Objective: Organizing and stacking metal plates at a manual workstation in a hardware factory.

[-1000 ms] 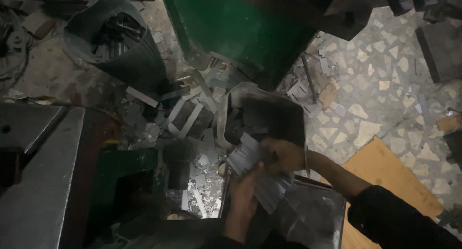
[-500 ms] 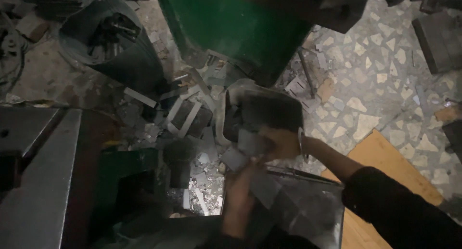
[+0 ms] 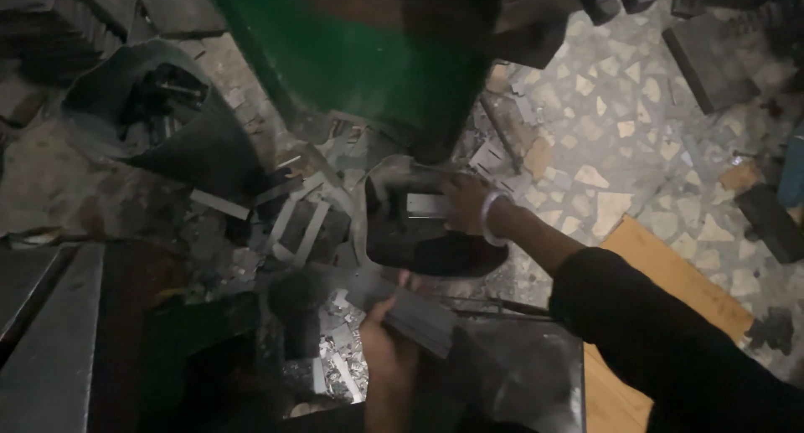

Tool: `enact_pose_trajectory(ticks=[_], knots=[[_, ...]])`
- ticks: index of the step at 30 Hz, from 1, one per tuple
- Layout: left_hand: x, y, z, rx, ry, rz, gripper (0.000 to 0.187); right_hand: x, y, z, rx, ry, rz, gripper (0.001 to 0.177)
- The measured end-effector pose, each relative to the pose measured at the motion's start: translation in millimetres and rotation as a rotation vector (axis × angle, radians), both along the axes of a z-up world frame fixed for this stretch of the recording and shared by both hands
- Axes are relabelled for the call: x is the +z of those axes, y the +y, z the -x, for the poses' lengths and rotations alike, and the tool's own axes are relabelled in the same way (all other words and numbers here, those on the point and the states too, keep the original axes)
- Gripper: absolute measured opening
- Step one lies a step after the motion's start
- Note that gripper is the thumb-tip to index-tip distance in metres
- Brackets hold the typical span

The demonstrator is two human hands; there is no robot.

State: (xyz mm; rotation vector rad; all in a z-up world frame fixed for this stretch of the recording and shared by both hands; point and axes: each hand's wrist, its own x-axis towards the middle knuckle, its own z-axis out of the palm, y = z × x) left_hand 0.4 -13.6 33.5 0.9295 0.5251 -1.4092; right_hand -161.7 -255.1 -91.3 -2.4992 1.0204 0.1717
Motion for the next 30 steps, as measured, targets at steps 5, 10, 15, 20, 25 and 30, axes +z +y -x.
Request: enact_pose_trajectory(ticks=[5,10,15,20,25,30], knots=[[-6.9,2.3,-3.0,-0.013,0.030,0.118,0.053,7.4,31.9,-23.3,-0.084,-0.236,0.075,0.080],[-39.1,20.7,-17.8,-0.779,-1.767,0.197,0.059,65.7,103.2,-53.5,-0.184,-0.756,-0.383,0.044],[-13.5,-11.5,-8.2,-0.149,-0.363,0.014,0.033,54.0,109.9,-48.6,-0.062,-0.680,-0.260,0.062],[-5.0,-16.3,-7.0,-0.122,-0.152,0.154,0.040,75.5,107.2,-43.0,-0.042,-0.655,-0.422,0.050],[-68.3,13.1,-17.7,-0.860,-1.826,0.135,0.063,84.5,110.6,-42.9,-0.051,-0.571,-0.464,0.076],[-18.9,-7.5,-2.3,-0.586,-1.107,-0.112,0.040,78.9,113.1,-40.8,-0.043,-0.615,-0.426,0.073]])
